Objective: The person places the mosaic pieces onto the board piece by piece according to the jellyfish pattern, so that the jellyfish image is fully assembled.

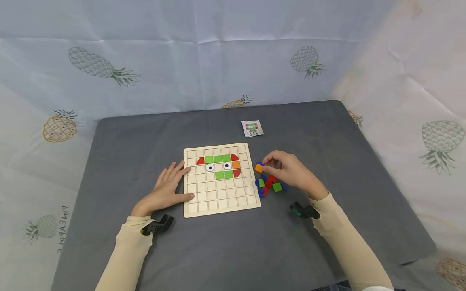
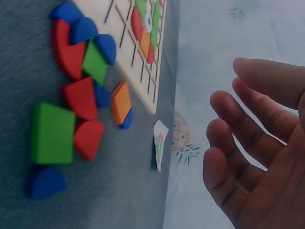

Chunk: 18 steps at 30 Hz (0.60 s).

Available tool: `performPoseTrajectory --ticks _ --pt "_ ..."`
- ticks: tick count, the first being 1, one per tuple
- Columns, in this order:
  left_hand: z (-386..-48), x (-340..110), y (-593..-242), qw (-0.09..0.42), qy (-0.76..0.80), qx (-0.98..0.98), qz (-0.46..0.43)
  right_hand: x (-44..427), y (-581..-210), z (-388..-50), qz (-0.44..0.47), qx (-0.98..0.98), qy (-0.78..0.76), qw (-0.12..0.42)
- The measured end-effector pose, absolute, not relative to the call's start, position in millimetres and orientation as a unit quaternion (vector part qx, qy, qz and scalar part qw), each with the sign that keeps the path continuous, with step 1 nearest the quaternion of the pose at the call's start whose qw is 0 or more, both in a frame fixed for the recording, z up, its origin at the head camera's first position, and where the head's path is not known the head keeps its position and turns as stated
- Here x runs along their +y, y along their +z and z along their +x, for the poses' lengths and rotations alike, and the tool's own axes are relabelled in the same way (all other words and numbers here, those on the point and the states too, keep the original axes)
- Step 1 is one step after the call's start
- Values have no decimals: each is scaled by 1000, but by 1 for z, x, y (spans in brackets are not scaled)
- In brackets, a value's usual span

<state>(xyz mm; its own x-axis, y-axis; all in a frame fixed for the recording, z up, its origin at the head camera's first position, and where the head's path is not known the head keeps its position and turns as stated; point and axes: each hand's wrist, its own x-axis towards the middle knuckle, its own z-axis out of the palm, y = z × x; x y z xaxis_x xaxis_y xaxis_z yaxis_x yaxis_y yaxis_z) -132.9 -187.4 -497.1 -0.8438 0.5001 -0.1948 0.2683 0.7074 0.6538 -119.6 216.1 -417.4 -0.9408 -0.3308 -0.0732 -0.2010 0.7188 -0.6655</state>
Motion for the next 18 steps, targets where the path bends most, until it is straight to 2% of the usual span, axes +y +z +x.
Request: performPoseTrajectory --ticks 18 --pt "-133 -189 -497 183 318 905 215 249 -460 -84 -151 958 -238 62"
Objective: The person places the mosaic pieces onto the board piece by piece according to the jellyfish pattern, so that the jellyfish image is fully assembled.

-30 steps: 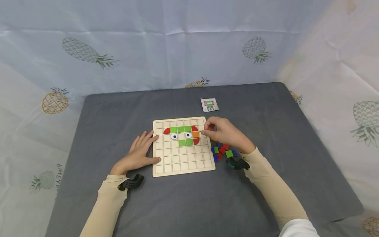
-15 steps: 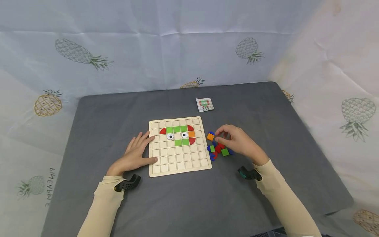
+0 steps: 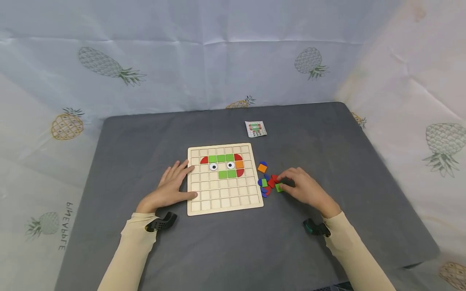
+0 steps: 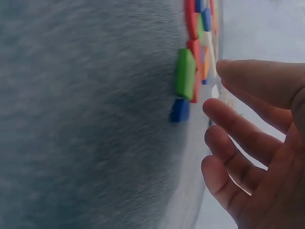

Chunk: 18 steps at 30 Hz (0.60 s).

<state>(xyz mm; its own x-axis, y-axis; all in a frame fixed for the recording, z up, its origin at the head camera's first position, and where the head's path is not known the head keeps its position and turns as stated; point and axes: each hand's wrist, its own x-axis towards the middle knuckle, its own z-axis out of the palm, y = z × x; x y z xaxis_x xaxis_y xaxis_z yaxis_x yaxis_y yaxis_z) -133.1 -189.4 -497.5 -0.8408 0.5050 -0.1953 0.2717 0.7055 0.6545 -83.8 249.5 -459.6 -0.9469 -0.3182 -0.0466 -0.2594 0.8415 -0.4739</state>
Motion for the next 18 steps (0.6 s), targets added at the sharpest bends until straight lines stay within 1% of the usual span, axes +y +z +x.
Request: performPoseTrajectory --ticks 18 --pt "-133 -187 -496 191 322 904 205 249 -471 -80 -137 972 -183 60"
